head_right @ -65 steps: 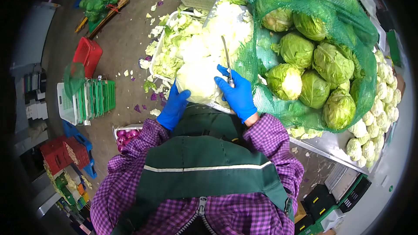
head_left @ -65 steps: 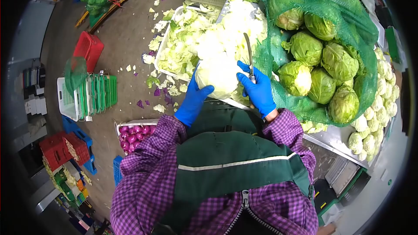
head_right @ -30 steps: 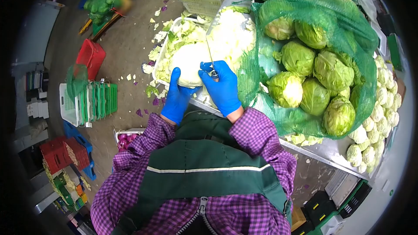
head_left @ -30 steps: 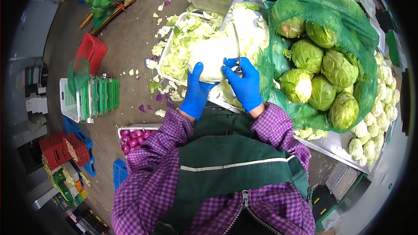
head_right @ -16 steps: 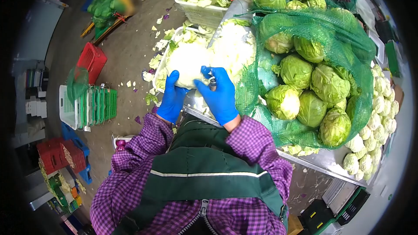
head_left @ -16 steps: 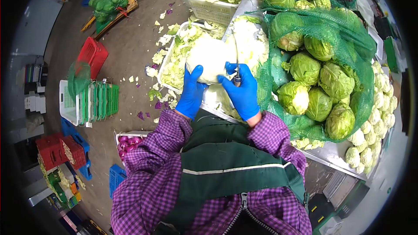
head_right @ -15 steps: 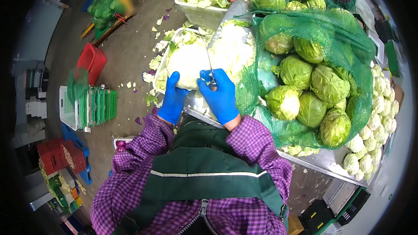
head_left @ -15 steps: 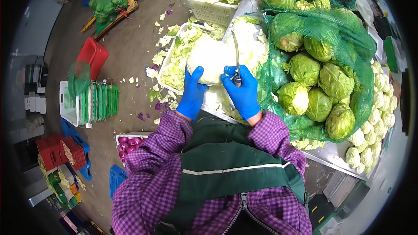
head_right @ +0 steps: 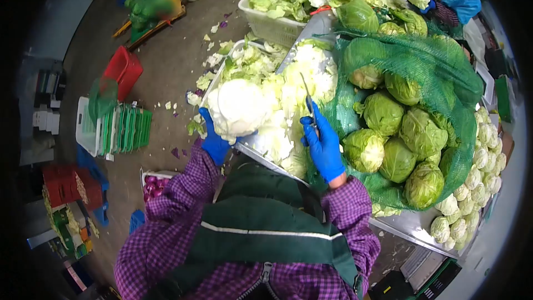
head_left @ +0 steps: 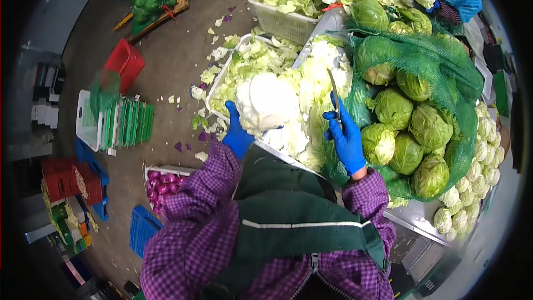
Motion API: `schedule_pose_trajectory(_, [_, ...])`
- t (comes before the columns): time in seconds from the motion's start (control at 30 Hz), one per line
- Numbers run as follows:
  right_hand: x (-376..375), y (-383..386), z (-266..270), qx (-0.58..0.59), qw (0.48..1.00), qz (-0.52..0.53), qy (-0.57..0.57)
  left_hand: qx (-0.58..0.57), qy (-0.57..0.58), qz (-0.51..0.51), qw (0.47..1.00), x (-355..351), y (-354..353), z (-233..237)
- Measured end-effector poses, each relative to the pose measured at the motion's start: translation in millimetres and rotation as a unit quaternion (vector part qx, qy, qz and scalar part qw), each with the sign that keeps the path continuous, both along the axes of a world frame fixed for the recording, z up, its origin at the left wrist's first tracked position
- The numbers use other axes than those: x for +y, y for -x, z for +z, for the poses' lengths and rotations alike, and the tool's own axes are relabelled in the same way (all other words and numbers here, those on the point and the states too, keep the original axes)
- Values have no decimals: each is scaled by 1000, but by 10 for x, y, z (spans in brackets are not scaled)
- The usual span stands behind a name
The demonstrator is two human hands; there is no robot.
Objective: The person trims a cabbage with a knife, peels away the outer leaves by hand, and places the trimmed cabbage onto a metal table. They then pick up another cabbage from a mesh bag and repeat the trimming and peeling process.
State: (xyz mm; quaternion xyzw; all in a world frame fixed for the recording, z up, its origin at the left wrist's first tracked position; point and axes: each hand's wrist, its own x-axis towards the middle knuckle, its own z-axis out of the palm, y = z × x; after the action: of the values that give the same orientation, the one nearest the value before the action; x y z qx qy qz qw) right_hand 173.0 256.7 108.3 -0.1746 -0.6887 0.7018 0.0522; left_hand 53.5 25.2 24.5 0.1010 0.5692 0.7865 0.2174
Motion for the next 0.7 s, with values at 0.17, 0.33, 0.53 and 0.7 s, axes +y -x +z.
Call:
schedule_pose_trajectory(0.17, [-14,57,262,129,931,132,-316,-294,-414,-152,848,-25,-5,207])
schedule_pose_trajectory(0.33, [-86,188,579,85,866,241,-430,-361,-150,-113,913,23,4,441])
schedule_pose_trajectory(0.53, [-58,266,557,92,825,289,-477,-375,-120,-145,907,67,-3,569])
schedule_pose_trajectory(0.7, [-106,294,396,141,803,201,-543,-374,-108,-181,903,83,39,506])
